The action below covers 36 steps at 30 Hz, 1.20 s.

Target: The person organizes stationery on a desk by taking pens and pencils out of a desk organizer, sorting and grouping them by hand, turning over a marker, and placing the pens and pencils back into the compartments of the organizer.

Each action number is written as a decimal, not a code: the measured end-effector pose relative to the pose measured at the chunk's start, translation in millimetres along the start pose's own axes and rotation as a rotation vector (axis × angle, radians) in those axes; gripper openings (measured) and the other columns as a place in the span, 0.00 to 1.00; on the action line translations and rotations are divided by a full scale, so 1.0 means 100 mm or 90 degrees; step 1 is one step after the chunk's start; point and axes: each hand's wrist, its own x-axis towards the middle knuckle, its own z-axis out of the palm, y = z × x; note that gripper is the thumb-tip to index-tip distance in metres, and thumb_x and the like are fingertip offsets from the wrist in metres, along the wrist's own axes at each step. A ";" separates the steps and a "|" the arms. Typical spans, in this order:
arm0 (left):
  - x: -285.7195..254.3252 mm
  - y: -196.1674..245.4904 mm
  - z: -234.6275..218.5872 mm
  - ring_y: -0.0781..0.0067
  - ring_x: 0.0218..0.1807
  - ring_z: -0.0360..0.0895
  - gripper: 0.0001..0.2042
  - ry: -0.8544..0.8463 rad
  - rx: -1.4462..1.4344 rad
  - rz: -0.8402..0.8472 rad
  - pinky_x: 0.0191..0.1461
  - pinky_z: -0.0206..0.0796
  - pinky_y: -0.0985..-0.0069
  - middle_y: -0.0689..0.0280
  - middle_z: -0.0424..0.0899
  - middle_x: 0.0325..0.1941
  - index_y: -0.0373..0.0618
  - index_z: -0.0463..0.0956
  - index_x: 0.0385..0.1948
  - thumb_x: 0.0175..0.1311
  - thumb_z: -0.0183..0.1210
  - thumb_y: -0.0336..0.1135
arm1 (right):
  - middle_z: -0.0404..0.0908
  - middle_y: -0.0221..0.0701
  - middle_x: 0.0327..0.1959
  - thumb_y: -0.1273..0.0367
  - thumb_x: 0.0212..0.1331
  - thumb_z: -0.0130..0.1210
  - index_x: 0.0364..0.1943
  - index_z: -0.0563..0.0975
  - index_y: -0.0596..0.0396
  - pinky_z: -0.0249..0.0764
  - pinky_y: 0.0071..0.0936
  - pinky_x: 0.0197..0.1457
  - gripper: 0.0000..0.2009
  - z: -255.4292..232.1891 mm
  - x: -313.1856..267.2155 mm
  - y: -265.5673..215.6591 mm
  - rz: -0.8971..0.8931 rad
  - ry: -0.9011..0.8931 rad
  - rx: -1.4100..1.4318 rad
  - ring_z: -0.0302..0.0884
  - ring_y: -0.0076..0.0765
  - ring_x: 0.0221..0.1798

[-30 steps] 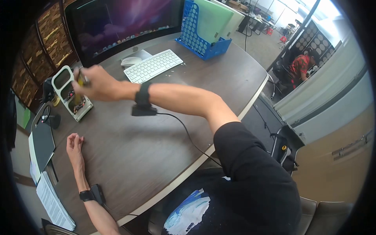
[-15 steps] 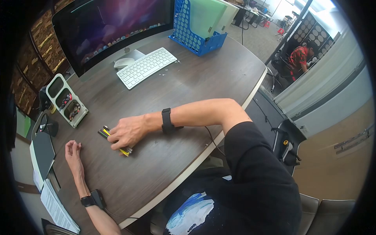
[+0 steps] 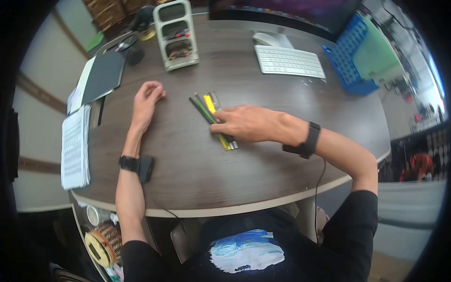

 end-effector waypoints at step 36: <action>-0.07 0.11 0.05 0.77 0.42 0.86 0.09 0.033 0.116 0.050 0.50 0.77 0.76 0.67 0.88 0.40 0.40 0.81 0.48 0.78 0.63 0.36 | 0.80 0.37 0.44 0.42 0.65 0.66 0.52 0.83 0.42 0.86 0.46 0.40 0.24 -0.65 2.08 1.33 0.213 0.526 -0.395 0.90 0.49 0.44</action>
